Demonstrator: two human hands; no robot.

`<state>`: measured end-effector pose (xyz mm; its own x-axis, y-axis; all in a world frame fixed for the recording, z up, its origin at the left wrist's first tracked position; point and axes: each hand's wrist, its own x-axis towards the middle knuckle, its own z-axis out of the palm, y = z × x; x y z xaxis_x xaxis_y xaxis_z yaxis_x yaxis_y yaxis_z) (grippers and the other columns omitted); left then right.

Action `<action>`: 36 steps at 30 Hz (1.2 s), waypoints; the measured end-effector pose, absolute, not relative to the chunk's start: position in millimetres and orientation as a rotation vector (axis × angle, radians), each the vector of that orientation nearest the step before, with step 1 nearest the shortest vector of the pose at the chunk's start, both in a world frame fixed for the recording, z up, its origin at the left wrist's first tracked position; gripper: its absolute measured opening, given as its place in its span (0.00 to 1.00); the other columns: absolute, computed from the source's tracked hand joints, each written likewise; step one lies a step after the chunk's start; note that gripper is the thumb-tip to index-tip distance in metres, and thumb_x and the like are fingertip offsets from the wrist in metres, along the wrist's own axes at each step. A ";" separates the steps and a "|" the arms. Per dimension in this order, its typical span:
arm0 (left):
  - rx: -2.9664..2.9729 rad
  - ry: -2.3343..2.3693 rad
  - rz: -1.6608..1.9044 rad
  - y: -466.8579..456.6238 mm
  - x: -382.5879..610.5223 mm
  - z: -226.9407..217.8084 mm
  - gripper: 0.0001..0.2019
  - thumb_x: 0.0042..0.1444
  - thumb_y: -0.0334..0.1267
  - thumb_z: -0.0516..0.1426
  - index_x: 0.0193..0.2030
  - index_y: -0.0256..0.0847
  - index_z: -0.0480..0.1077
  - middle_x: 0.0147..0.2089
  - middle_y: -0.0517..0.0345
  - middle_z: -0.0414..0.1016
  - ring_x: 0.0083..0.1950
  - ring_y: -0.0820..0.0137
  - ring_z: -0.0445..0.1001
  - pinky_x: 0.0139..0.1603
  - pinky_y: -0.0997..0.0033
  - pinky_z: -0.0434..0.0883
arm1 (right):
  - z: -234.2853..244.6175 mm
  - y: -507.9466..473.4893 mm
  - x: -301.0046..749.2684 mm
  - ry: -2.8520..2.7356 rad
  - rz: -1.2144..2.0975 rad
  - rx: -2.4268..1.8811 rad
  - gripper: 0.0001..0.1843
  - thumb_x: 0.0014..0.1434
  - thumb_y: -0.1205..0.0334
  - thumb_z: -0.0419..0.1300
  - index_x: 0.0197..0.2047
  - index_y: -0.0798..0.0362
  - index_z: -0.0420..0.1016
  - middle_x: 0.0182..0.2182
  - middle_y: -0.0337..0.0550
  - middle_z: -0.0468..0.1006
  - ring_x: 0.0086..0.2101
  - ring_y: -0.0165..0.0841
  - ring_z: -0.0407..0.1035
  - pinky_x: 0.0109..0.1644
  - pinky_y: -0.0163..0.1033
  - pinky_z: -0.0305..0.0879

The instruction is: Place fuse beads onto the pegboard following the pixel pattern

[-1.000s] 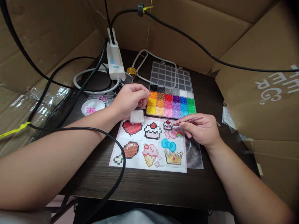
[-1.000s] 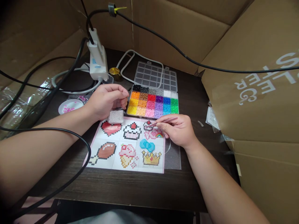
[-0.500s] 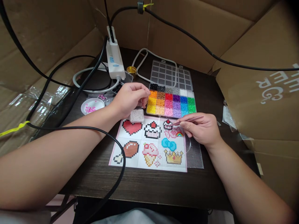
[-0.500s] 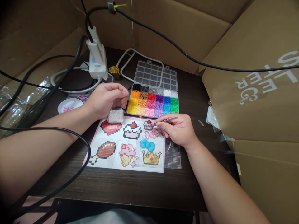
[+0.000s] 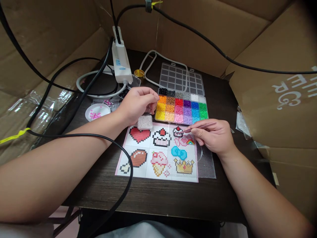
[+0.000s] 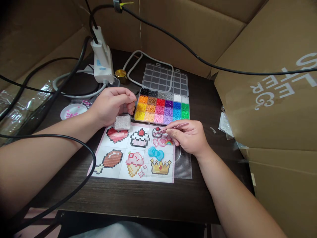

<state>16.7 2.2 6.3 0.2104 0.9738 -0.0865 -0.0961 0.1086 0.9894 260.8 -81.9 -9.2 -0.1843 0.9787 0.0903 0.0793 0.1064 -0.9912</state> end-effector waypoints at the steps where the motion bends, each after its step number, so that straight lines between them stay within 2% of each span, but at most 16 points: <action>1: 1.151 1.028 1.035 2.1 16.8 6.5 0.06 0.49 0.27 0.58 0.23 0.38 0.70 0.17 0.60 0.67 0.19 0.75 0.67 0.22 0.76 0.67 | -9.4 -82.1 261.0 -1.454 1.221 -1.108 0.04 0.56 0.69 0.69 0.34 0.54 0.87 0.23 0.44 0.81 0.15 0.22 0.63 0.18 0.29 0.62; 7: 1.150 1.021 1.036 2.0 16.4 5.9 0.06 0.49 0.27 0.58 0.23 0.38 0.70 0.17 0.60 0.67 0.20 0.76 0.67 0.22 0.76 0.67 | -8.1 -83.1 261.0 -1.474 1.213 -1.134 0.03 0.56 0.68 0.69 0.35 0.55 0.87 0.22 0.44 0.80 0.15 0.22 0.63 0.18 0.29 0.60; 11: 1.147 1.023 1.034 2.3 16.1 5.5 0.06 0.49 0.27 0.59 0.23 0.38 0.70 0.17 0.60 0.67 0.20 0.76 0.67 0.22 0.76 0.67 | -6.4 -82.5 260.3 -1.492 1.209 -1.141 0.04 0.57 0.69 0.68 0.35 0.56 0.86 0.16 0.39 0.74 0.15 0.22 0.62 0.18 0.28 0.59; 14: 1.147 1.016 1.040 2.2 16.4 5.8 0.06 0.49 0.27 0.59 0.23 0.38 0.70 0.17 0.60 0.67 0.20 0.75 0.67 0.23 0.75 0.67 | -5.3 -82.4 259.6 -1.494 1.204 -1.144 0.04 0.57 0.68 0.68 0.35 0.57 0.86 0.15 0.38 0.73 0.14 0.22 0.62 0.18 0.28 0.60; 21: 1.138 1.015 1.037 1.6 16.9 7.5 0.06 0.48 0.27 0.58 0.22 0.39 0.70 0.17 0.60 0.67 0.20 0.75 0.67 0.22 0.75 0.66 | -4.4 -82.3 258.0 -1.492 1.151 -1.201 0.04 0.56 0.64 0.70 0.34 0.56 0.86 0.21 0.43 0.80 0.15 0.23 0.63 0.18 0.30 0.63; 28: 1.144 1.023 1.041 1.4 17.2 5.8 0.07 0.49 0.27 0.58 0.23 0.39 0.70 0.17 0.60 0.67 0.19 0.76 0.67 0.23 0.75 0.67 | -4.3 -82.2 258.0 -1.509 1.149 -1.219 0.07 0.56 0.60 0.71 0.34 0.56 0.86 0.18 0.41 0.76 0.15 0.23 0.63 0.18 0.31 0.63; 33: 1.144 1.012 1.040 2.3 16.3 4.9 0.06 0.48 0.27 0.58 0.23 0.39 0.71 0.17 0.60 0.67 0.19 0.75 0.66 0.23 0.74 0.67 | -7.0 -81.9 258.7 -1.486 1.146 -1.200 0.02 0.55 0.66 0.70 0.33 0.55 0.86 0.28 0.46 0.83 0.15 0.22 0.63 0.18 0.31 0.63; 36: 1.146 1.009 1.043 2.4 16.1 4.8 0.06 0.48 0.27 0.59 0.23 0.39 0.70 0.17 0.60 0.67 0.19 0.75 0.67 0.23 0.74 0.67 | -10.5 -81.6 259.5 -1.485 1.141 -1.193 0.03 0.55 0.64 0.70 0.34 0.55 0.86 0.29 0.47 0.84 0.15 0.22 0.63 0.18 0.31 0.63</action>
